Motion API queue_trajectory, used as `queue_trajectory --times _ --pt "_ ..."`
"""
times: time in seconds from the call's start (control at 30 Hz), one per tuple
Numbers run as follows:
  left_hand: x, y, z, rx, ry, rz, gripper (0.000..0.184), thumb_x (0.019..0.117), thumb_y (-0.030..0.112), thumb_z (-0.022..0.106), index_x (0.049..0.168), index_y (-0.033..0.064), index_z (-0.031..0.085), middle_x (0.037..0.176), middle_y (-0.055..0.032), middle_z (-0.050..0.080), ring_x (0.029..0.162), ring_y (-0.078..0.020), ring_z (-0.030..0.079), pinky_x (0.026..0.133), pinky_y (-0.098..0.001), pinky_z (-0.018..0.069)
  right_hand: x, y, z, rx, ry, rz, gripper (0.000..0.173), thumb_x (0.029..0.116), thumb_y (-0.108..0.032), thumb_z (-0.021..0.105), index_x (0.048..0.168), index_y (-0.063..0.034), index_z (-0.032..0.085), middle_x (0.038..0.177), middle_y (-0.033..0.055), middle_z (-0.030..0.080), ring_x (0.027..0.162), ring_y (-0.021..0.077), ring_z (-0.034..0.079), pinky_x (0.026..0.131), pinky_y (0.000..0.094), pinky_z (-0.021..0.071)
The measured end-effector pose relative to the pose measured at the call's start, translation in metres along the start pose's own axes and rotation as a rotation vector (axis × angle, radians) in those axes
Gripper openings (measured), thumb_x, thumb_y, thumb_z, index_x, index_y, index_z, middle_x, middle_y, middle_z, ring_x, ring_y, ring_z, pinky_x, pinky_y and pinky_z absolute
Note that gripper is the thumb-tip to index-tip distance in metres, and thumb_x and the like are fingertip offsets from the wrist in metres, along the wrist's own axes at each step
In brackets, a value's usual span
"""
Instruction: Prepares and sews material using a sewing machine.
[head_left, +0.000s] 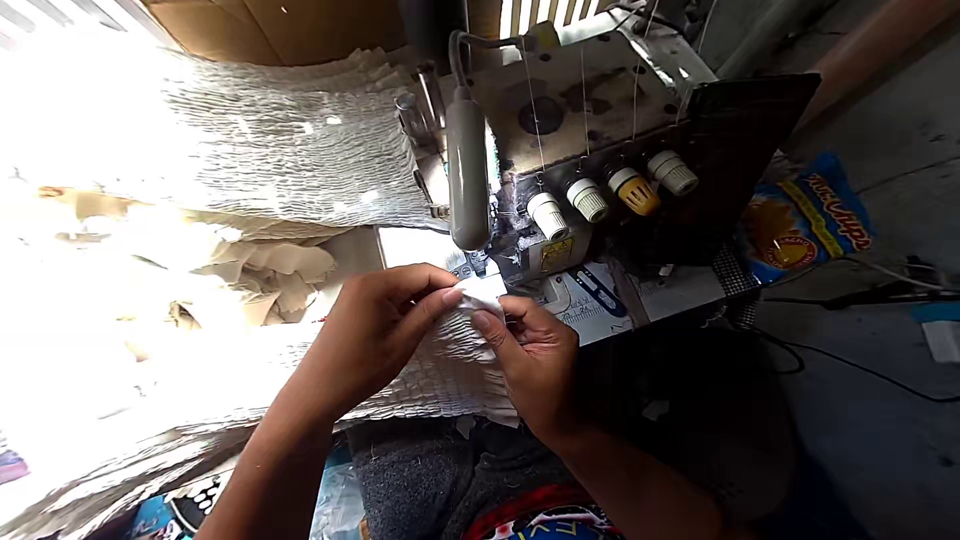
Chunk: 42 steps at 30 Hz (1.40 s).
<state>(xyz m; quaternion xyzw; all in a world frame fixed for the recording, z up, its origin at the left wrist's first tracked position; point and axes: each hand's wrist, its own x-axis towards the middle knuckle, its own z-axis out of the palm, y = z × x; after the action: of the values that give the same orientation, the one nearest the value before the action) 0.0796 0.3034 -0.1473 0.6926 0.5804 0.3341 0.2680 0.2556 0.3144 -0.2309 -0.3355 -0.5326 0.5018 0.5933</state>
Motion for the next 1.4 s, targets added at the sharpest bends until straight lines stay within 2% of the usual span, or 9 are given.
queue_trajectory --times 0.1,0.17,0.27,0.33,0.47,0.63,0.77,0.87,1.4 --pt "0.007 -0.002 0.010 0.211 0.144 0.001 0.013 0.0960 0.024 0.068 0.094 0.0159 0.078 0.081 0.0105 0.069 0.065 0.0066 0.059 0.057 -0.0114 0.0483 -0.001 0.001 0.001 0.018 0.006 0.052 0.048 0.0896 0.002 0.073 0.134 0.0034 0.055 0.082 0.0080 0.075 0.069 0.0107 0.072 0.067 0.0254 0.0629" --pt "0.012 -0.008 0.020 0.265 0.227 0.007 0.010 0.0918 0.024 0.074 0.092 0.0156 0.079 0.081 0.0086 0.070 0.065 0.0054 0.058 0.058 -0.0135 0.0471 -0.004 0.008 0.000 -0.064 -0.015 0.040 0.055 0.0925 0.000 0.070 0.144 0.0025 0.051 0.080 0.0056 0.071 0.065 0.0069 0.066 0.062 0.0224 0.0585" --pt "0.010 -0.009 0.029 0.271 0.290 0.014 0.009 0.0882 0.022 0.078 0.093 0.0147 0.076 0.091 0.0052 0.069 0.079 0.0010 0.063 0.070 -0.0161 0.0533 -0.009 0.012 -0.003 -0.213 -0.091 0.013 0.038 0.0986 -0.004 0.060 0.136 0.0030 0.062 0.107 0.0108 0.074 0.079 0.0065 0.068 0.069 0.0214 0.0598" --pt "0.000 -0.004 0.040 0.378 0.351 0.034 0.009 0.0897 0.021 0.075 0.092 0.0129 0.078 0.093 -0.0019 0.066 0.085 -0.0105 0.062 0.073 -0.0269 0.0513 -0.013 0.008 -0.006 -0.293 -0.139 0.020 0.039 0.1000 -0.004 0.054 0.138 0.0035 0.061 0.114 0.0139 0.072 0.086 0.0076 0.069 0.075 0.0222 0.0593" --pt "-0.030 0.002 0.074 0.627 0.384 0.082 0.023 0.1011 0.021 0.062 0.114 0.0108 0.078 0.102 -0.0095 0.070 0.095 -0.0258 0.064 0.081 -0.0414 0.0493 -0.018 -0.002 -0.016 -0.353 -0.176 -0.001 0.056 0.0996 -0.006 0.053 0.153 0.0077 0.040 0.091 0.0091 0.067 0.071 0.0038 0.060 0.066 0.0196 0.0550" --pt "-0.044 -0.004 0.089 0.578 0.376 0.058 0.031 0.1046 0.027 0.056 0.124 0.0120 0.074 0.132 -0.0110 0.066 0.120 -0.0275 0.057 0.102 -0.0427 0.0425 -0.014 -0.005 -0.023 -0.397 -0.224 -0.080 0.036 0.0983 -0.003 0.049 0.128 0.0012 0.070 0.090 0.0075 0.063 0.076 0.0025 0.057 0.068 0.0139 0.0490" --pt "-0.045 -0.018 0.090 0.515 0.378 0.095 0.036 0.1059 0.027 0.053 0.134 0.0109 0.069 0.145 -0.0070 0.062 0.141 -0.0266 0.051 0.122 -0.0516 0.0314 -0.009 -0.001 -0.024 -0.300 -0.238 0.030 0.043 0.0985 -0.002 0.047 0.138 0.0118 0.057 0.114 0.0181 0.072 0.092 0.0078 0.068 0.083 0.0204 0.0576" --pt "-0.043 -0.026 0.083 0.489 0.351 0.119 0.038 0.1073 0.029 0.051 0.137 0.0118 0.068 0.146 -0.0042 0.062 0.146 -0.0242 0.046 0.124 -0.0531 0.0264 -0.008 0.000 -0.019 -0.300 -0.205 0.039 0.048 0.0977 -0.003 0.052 0.143 0.0141 0.050 0.106 0.0156 0.073 0.081 0.0040 0.067 0.073 0.0181 0.0571" --pt "-0.027 -0.036 0.070 0.457 0.344 0.170 0.040 0.1046 0.021 0.047 0.137 0.0077 0.066 0.148 -0.0096 0.059 0.145 -0.0276 0.046 0.124 -0.0545 0.0284 -0.003 0.006 -0.007 -0.290 -0.152 0.008 0.051 0.0967 -0.003 0.057 0.145 0.0120 0.049 0.099 0.0113 0.075 0.075 0.0024 0.067 0.069 0.0186 0.0580"
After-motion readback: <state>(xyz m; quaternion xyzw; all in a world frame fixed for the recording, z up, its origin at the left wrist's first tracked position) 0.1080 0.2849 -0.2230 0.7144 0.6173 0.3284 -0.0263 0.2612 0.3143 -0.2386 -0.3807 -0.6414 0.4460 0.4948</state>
